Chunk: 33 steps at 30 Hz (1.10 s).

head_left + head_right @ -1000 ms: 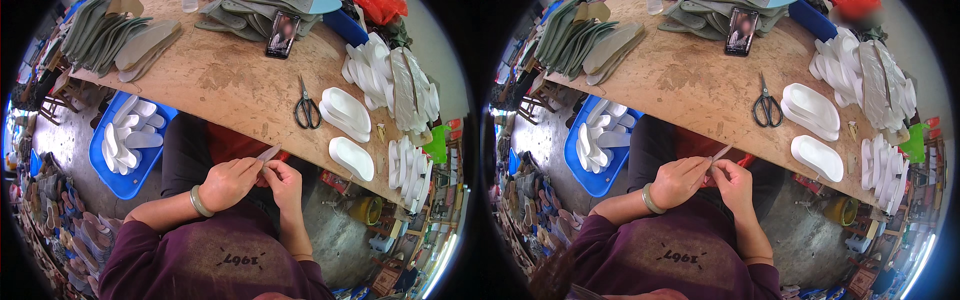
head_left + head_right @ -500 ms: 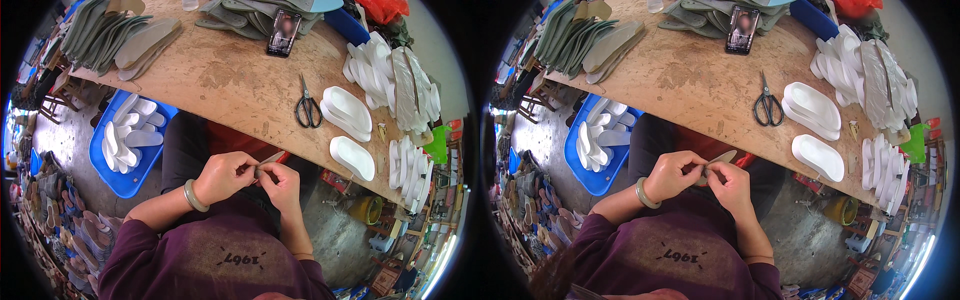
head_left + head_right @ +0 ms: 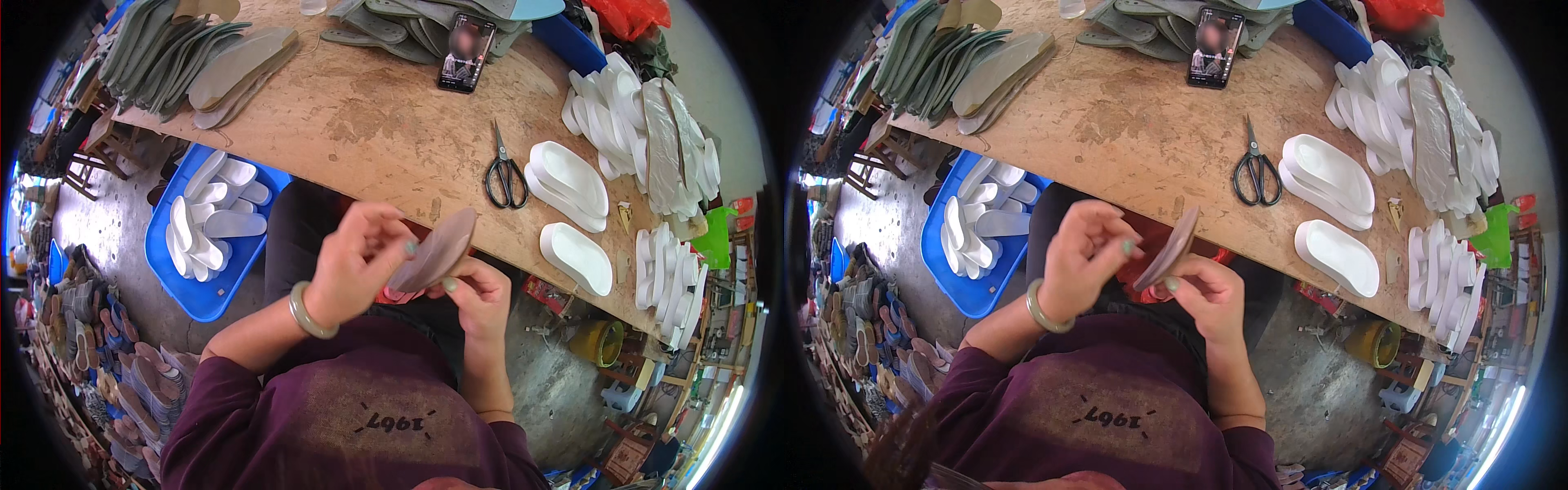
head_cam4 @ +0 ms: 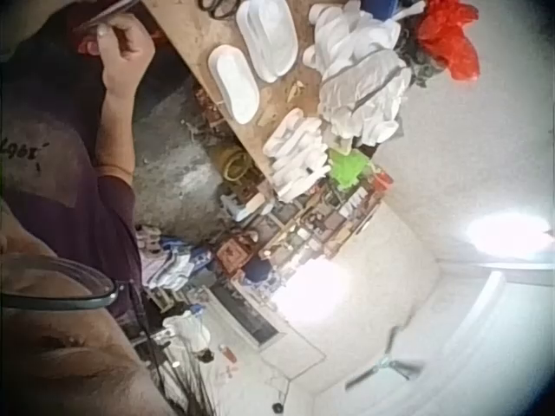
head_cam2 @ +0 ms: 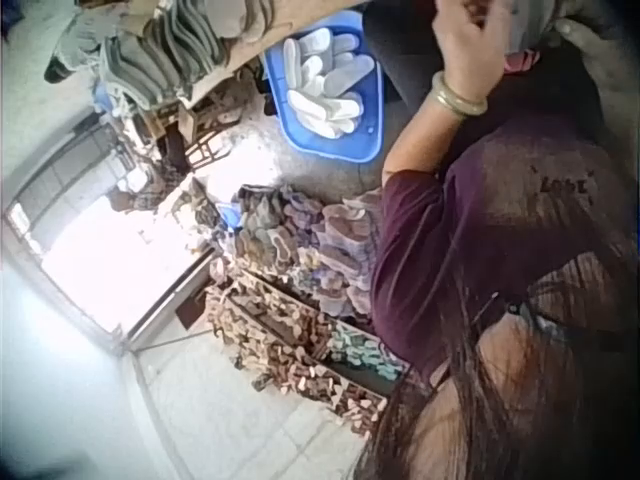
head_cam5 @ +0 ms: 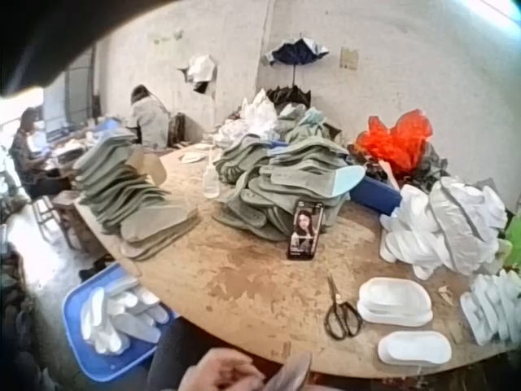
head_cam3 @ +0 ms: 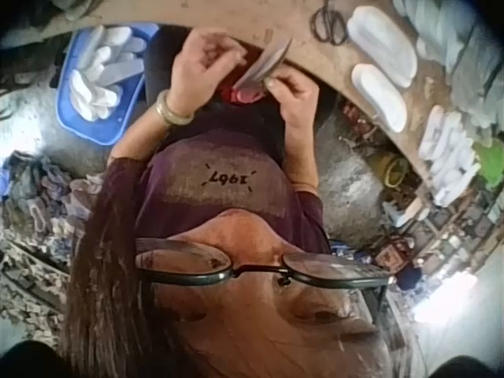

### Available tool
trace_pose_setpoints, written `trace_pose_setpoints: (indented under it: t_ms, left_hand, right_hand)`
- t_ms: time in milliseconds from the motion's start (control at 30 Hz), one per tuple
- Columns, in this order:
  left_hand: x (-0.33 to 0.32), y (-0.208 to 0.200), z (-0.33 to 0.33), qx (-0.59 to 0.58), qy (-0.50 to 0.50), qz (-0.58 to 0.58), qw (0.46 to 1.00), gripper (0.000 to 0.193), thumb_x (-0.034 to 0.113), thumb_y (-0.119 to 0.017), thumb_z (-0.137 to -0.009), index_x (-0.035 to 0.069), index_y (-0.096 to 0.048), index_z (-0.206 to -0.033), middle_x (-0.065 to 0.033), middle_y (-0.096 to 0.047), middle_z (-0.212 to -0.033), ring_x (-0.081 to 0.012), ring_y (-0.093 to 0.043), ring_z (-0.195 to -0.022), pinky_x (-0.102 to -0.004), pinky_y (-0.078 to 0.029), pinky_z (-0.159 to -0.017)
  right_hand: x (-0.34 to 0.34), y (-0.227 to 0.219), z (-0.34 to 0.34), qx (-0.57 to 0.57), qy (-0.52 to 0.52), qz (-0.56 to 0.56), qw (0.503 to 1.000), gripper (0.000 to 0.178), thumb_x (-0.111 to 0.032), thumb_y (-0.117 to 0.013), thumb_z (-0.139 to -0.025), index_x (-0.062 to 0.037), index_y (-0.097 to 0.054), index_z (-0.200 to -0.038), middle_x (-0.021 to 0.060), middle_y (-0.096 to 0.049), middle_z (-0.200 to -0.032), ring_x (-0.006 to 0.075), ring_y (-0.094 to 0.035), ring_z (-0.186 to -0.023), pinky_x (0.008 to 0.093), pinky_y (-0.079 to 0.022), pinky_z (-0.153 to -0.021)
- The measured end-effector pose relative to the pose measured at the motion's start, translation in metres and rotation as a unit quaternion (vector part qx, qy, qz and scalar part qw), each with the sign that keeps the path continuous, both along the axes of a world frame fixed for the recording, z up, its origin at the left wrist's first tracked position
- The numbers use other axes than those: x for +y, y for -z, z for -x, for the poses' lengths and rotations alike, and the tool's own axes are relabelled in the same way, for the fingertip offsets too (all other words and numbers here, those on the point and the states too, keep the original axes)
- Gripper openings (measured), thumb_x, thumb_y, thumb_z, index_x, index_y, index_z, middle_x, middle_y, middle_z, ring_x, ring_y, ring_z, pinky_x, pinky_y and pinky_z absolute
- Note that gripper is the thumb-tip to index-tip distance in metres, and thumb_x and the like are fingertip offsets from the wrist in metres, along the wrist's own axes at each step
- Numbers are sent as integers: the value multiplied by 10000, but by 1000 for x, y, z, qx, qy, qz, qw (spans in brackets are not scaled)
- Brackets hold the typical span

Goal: Assembling shoe components by trimming and fitting insoles into soles.

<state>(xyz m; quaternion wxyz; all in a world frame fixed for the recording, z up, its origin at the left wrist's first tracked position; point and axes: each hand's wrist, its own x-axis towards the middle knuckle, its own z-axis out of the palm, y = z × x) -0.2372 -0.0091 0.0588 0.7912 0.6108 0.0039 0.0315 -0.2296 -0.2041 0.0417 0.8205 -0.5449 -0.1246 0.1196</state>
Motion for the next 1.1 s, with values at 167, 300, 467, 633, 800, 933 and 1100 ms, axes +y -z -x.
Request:
trace_pose_setpoints:
  t_ms: [167, 300, 467, 633, 800, 933, 1100]
  left_hand:
    - [-1, -1, 8, -207, 27, -216, 954, 248, 19, -716, -890, 23, -592, -1106, -63, -643, -992, -106, -632, -855, -247, -526, -688]
    - [5, 7, 9, -84, 27, -36, 995, 147, -35, -566, -963, 39, -587, -1088, -11, -619, -978, -55, -592, -883, -224, -493, -740]
    - [5, 6, 8, -64, 29, -7, 997, 129, -43, -564, -960, 32, -586, -1063, -8, -597, -968, -60, -600, -857, -216, -500, -737]
    - [-4, 9, 13, -137, 33, -115, 983, 153, -76, -612, -906, 0, -592, -1038, -49, -575, -960, -96, -623, -807, -225, -530, -674]
    - [0, 8, 12, -88, 84, -80, 989, 205, -85, -613, -895, 10, -583, -1075, -32, -557, -961, -92, -604, -817, -223, -521, -693]
    - [6, 15, 9, 78, 167, 162, 970, 233, -44, -626, -915, 53, -554, -1115, -1, -547, -993, -58, -566, -881, -198, -485, -734]
    - [5, 19, 4, 2, 35, 150, 988, 234, -37, -615, -931, 62, -528, -1123, 22, -524, -981, -54, -514, -925, -217, -441, -849]
  right_hand:
    - [11, -8, -3, -108, 6, 143, 984, 92, 16, -632, -906, 39, -677, -983, 83, -677, -894, 99, -641, -768, 235, -533, -689]
    - [12, -3, -1, -18, -16, 19, 1000, 95, -2, -640, -909, 43, -681, -982, 77, -681, -908, 103, -640, -775, 224, -514, -684]
    - [19, -7, -2, -16, 8, 101, 995, 84, -31, -681, -919, 24, -664, -981, 73, -684, -936, 106, -645, -822, 229, -524, -715]
    - [20, -14, 2, 50, 12, 123, 991, 124, -71, -710, -918, 19, -651, -979, 43, -682, -923, 76, -624, -802, 211, -505, -712]
    - [14, -7, 4, 91, -17, 112, 989, 132, -88, -694, -934, 20, -643, -992, 38, -677, -912, 69, -613, -783, 208, -505, -700]
    - [11, -7, 4, 57, -16, 38, 998, 128, -85, -679, -936, 22, -642, -997, 42, -677, -932, 85, -623, -811, 228, -514, -721]
    - [6, -3, 5, 40, -21, -69, 997, 147, -70, -703, -897, 26, -646, -993, 58, -679, -959, 121, -637, -869, 267, -519, -779]
